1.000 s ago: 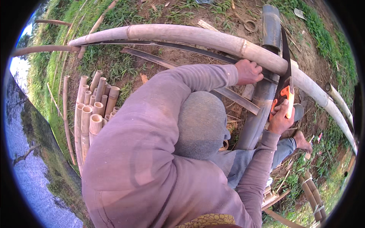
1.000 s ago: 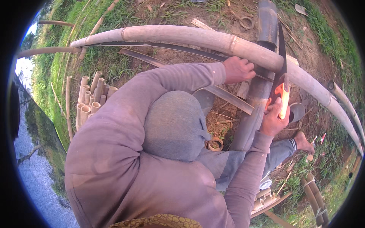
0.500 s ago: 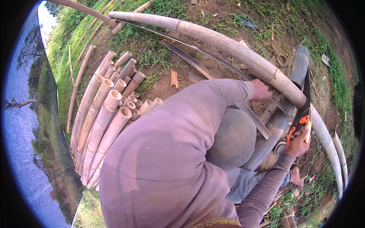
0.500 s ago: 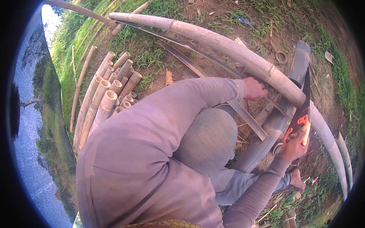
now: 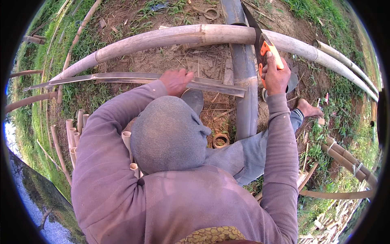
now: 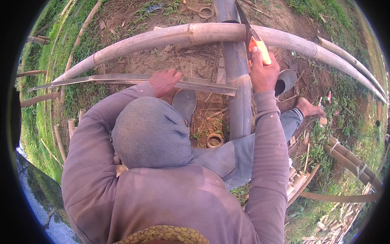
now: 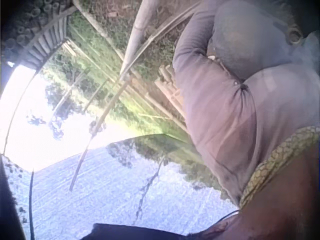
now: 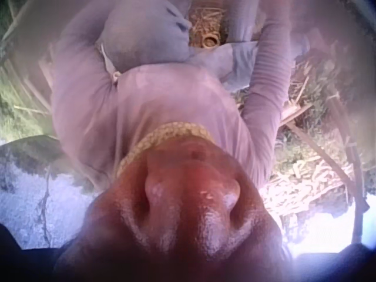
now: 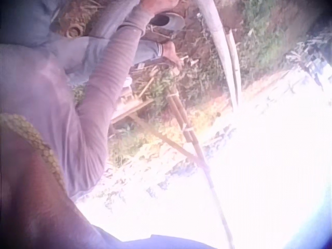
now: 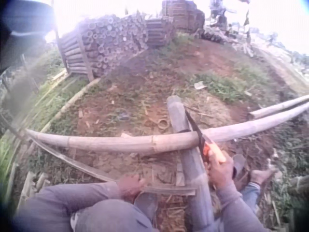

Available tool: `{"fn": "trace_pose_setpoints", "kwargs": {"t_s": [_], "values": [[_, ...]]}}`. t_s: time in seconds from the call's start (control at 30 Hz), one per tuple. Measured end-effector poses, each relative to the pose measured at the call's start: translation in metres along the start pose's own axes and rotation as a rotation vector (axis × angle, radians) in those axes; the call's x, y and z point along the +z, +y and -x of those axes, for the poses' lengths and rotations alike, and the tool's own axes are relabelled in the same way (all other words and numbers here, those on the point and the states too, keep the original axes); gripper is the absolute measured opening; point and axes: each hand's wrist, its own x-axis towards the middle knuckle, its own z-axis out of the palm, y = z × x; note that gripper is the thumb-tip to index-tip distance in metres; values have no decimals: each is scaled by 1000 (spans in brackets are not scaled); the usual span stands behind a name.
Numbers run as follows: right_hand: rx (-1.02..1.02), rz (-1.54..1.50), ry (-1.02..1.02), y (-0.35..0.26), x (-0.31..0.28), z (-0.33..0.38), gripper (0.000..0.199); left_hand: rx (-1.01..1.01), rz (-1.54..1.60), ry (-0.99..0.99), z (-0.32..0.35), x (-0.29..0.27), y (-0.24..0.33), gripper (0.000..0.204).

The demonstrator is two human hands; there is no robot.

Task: The person uses a hand saw to cut long bamboo poles into shorter segments. They repeatedly position each pole on a wooden support, saw through it, and place the cut pieces into a growing stack on the ground.

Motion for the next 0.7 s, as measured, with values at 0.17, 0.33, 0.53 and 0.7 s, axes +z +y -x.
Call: {"fn": "trace_pose_setpoints", "kwargs": {"t_s": [0.17, 0.33, 0.53, 0.7], "values": [[6, 18, 32, 15, 4, 2, 27, -121, -68, -142, 126, 119, -66, 55], [-15, 10, 63, 32, 2, 7, 26, 53, 48, 521, 6, -22, -34, 68], [-134, -54, 47, 90, -7, 45, 25, -151, -28, 214, -162, -118, -17, 93], [-67, 106, 141, 20, -4, 42, 26, -251, -13, 203, -168, -102, -8, 78]]}}
